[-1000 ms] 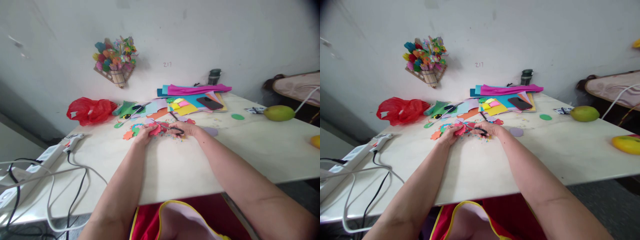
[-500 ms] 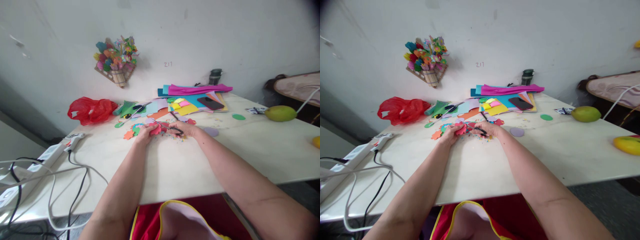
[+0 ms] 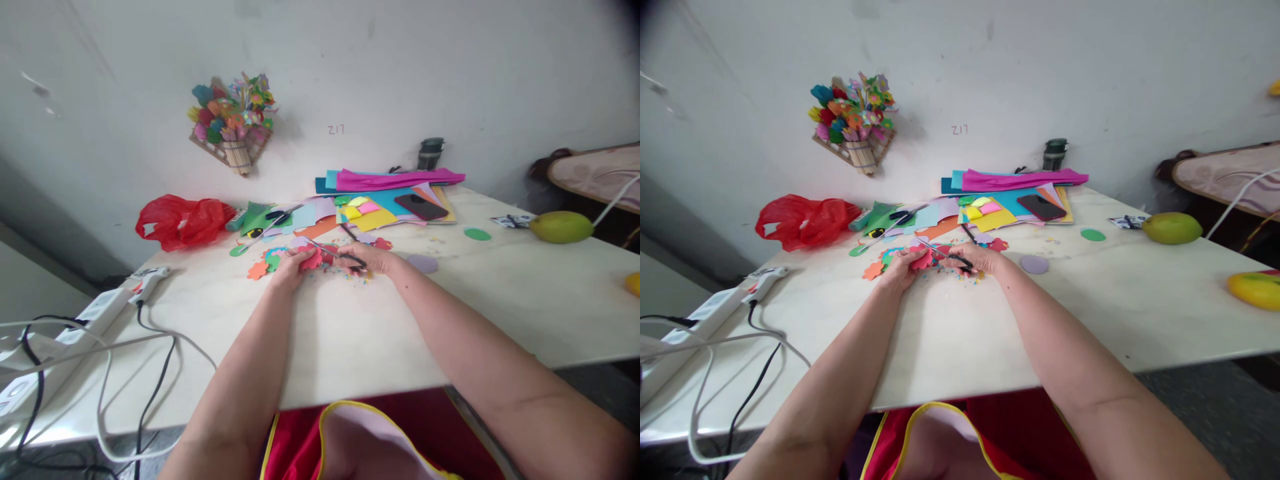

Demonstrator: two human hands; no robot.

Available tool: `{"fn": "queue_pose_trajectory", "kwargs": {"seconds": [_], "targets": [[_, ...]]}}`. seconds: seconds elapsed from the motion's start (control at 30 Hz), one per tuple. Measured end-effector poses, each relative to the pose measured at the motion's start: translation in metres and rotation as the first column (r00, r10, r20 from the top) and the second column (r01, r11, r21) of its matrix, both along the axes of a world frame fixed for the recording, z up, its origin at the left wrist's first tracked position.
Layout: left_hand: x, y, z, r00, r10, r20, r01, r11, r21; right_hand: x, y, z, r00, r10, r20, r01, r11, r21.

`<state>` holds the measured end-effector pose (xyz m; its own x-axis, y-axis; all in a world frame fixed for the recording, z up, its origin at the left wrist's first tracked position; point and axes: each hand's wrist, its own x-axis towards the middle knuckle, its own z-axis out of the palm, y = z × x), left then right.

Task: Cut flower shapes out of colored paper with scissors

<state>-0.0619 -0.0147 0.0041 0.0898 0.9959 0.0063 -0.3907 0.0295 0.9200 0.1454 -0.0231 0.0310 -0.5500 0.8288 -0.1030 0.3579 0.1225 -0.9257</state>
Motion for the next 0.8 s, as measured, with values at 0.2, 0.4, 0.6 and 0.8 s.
{"fn": "queue_pose_trajectory", "kwargs": {"seconds": [0.2, 0.4, 0.6, 0.8], "targets": [[0.0002, -0.0003, 0.0006, 1.0, 0.004, -0.002, -0.004, 1.0, -0.01, 0.0002, 0.0006, -0.0004, 0.999, 0.031, -0.005, -0.031, 0.999, 0.031], [0.0006, -0.0004, 0.0014, 1.0, 0.015, -0.003, -0.015, 1.0, -0.017, 0.0001, 0.0015, -0.0013, 1.0, 0.016, -0.003, -0.016, 0.999, 0.05], [0.0015, -0.0026, 0.0033, 1.0, 0.02, -0.002, -0.02, 1.0, -0.017, -0.0004, 0.0058, -0.0055, 1.0, 0.025, 0.002, -0.025, 0.998, 0.065], [0.0011, -0.0019, 0.0037, 1.0, -0.006, -0.016, 0.006, 1.0, 0.001, -0.0003, 0.0076, -0.0068, 1.0, 0.016, 0.006, -0.016, 0.998, 0.069]]}}
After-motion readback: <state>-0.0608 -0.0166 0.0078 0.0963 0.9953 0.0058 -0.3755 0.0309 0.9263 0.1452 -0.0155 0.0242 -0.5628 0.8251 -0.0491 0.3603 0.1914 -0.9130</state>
